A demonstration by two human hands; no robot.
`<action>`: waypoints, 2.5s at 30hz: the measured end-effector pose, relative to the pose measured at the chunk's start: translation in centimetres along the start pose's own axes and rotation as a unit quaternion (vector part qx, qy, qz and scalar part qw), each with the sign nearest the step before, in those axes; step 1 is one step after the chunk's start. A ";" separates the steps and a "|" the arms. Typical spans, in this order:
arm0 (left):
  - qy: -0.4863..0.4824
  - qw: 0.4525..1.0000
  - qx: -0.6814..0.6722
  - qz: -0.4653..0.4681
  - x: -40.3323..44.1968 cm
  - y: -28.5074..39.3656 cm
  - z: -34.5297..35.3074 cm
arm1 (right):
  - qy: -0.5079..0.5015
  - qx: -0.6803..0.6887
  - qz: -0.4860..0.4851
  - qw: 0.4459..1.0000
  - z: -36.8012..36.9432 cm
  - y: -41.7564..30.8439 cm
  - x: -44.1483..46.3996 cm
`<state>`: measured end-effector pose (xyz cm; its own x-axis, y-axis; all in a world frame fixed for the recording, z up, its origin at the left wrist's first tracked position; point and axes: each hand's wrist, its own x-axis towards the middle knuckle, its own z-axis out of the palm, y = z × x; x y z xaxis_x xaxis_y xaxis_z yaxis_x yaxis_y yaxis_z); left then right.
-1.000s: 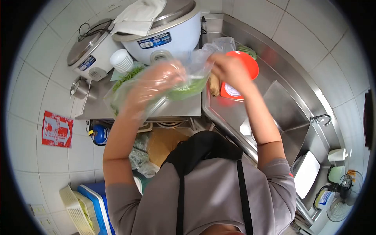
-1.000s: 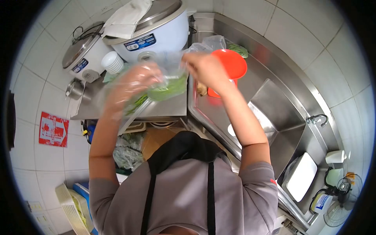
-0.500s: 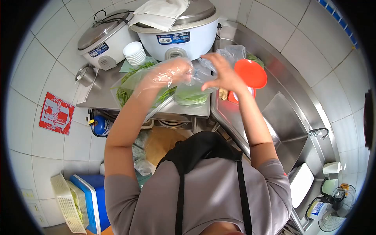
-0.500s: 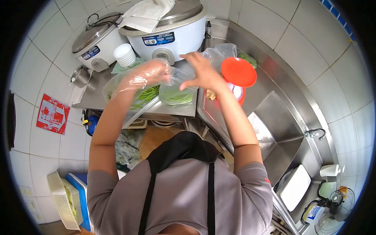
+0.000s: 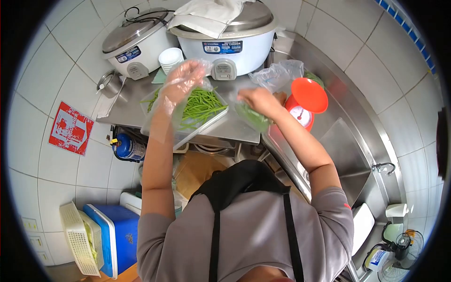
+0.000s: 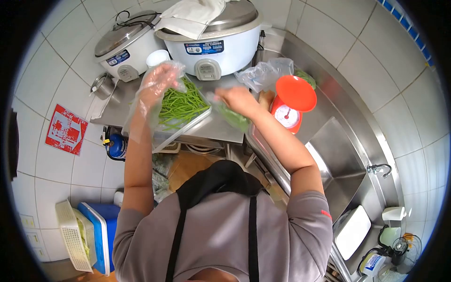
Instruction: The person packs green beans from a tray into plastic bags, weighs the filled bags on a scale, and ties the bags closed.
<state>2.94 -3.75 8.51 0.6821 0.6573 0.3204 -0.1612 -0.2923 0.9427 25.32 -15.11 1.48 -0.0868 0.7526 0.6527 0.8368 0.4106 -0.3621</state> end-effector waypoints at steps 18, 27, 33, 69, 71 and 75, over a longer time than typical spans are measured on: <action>-0.078 0.988 -0.128 -0.041 -1.4 -3.6 -2.6 | -0.122 0.009 0.060 0.991 -1.3 3.8 -0.4; -0.354 0.931 0.093 -0.002 2.4 -8.5 7.0 | -0.257 0.250 -0.092 0.929 -5.0 -3.3 6.6; -0.385 0.909 -0.143 -0.064 1.8 -10.4 11.5 | -0.212 0.311 0.007 0.926 -3.9 -3.2 6.1; -0.149 0.904 0.310 0.255 0.3 -9.3 13.1 | -0.392 0.067 0.205 0.894 -8.8 0.9 -5.7; -0.212 0.945 0.208 0.139 0.0 -6.3 12.8 | -0.391 0.152 0.219 0.881 -11.7 -0.6 -4.3; -0.226 0.965 -0.022 0.131 -0.3 -1.2 13.5 | -0.282 0.403 0.153 0.857 -13.7 1.2 -4.1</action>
<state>12.54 -12.95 6.04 0.8537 0.1918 0.4841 -0.3936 -0.3710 0.8411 34.02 -24.76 7.46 -0.3678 0.9243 0.1020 0.2412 0.2007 -0.9495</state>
